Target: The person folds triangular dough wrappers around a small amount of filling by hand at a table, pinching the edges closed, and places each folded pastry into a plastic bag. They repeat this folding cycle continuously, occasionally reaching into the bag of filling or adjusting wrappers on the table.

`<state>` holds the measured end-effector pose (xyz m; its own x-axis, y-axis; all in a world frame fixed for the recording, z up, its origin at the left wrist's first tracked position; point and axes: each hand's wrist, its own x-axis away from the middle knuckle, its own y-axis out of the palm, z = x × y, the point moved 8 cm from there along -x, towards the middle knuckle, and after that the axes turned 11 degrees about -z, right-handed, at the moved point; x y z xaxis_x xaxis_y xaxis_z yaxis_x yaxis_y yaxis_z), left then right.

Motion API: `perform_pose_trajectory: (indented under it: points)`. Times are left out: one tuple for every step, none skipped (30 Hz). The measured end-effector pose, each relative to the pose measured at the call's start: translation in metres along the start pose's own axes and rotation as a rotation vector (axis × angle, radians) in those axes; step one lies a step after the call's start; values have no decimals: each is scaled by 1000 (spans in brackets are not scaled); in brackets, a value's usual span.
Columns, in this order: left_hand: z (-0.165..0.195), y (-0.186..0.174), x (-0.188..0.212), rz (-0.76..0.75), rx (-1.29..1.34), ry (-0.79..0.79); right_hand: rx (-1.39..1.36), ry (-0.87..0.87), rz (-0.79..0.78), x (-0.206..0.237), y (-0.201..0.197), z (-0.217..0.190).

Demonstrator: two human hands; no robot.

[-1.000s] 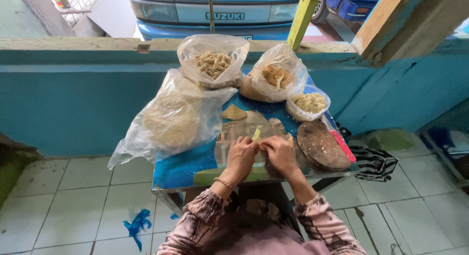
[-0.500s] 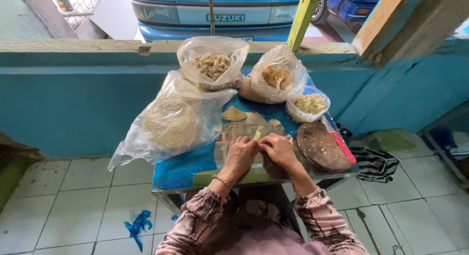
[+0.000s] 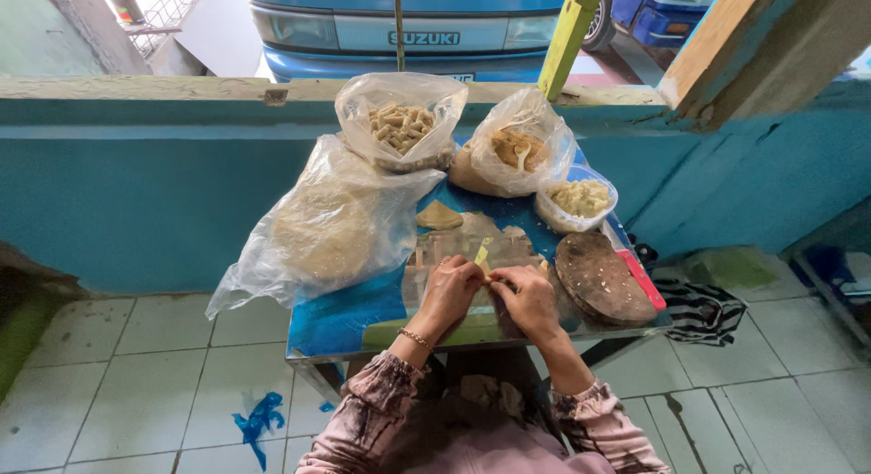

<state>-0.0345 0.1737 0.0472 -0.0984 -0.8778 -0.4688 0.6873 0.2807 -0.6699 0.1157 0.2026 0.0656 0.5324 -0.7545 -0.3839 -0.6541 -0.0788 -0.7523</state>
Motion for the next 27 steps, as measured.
perform_pose_trajectory:
  points:
    - [0, 0, 1, 0, 17, -1, 16, -34, 12, 1, 0, -5]
    - [0, 0, 0, 0, 36, -1, 34, -66, 24, 1, -1, -10]
    - [0, 0, 0, 0, 55, -1, 43, -72, 38, 1, -2, -12]
    - [0, 0, 1, 0, 51, 0, 52, -78, 54, 1, -3, -15]
    - [1, -1, 1, 1, 44, 1, 60, -87, 71, 2, -4, -17]
    - [2, -2, 0, 4, 35, 3, 54, -117, 92, 1, -7, -20]
    - [1, -2, 0, 0, 40, -7, 48, -147, 110, 1, -10, -22]
    - [1, -2, 0, -7, 47, -19, 42, -174, 127, 3, -12, -24]
    - [0, -1, 0, -13, 54, -30, -7, -70, 96, 3, -11, -15]
    - [1, -2, 0, -9, 51, -24, -56, 30, 65, 3, -10, -5]
    - [2, -3, 0, -2, 45, -18, -105, 126, 32, 5, -7, 4]
    - [3, -3, 0, 3, 42, -15, -130, 158, 23, 6, -6, 8]
    - [3, -3, 1, 6, 53, -13, -155, 197, 12, 8, -4, 12]
    - [3, -3, 1, 8, 64, -8, -179, 236, 5, 9, -2, 15]
    - [3, -4, 1, 13, 74, -1, -158, 204, 27, 8, -3, 13]
    - [4, -4, 1, 18, 69, 9, -137, 173, 49, 7, -5, 10]
    - [4, -4, 1, 20, 63, 18, -118, 142, 71, 7, -6, 7]
    - [4, -4, 1, 24, 57, 27, -63, 74, 79, 5, -7, 0]
    - [3, -4, 0, 25, 56, 25, -6, 2, 85, 3, -9, -8]
    - [3, -4, 0, 24, 57, 21, 49, -68, 88, 3, -10, -15]
    - [2, -3, 0, 20, 59, 14, 88, -84, 87, 3, -10, -19]
    - [2, -3, 1, 17, 64, 6, 126, -101, 88, 4, -11, -21]
    - [1, -2, 1, 15, 67, -1, 166, -119, 89, 4, -11, -23]
    - [1, -2, 1, 14, 70, -6, 166, -105, 70, 4, -10, -21]
    - [2, -3, 1, 16, 61, -3, 165, -91, 50, 3, -8, -18]
    - [2, -3, 0, 18, 52, 0, 165, -77, 30, 2, -5, -13]
    - [3, -3, 0, 18, 43, 4, 141, -72, 13, 0, -3, -8]
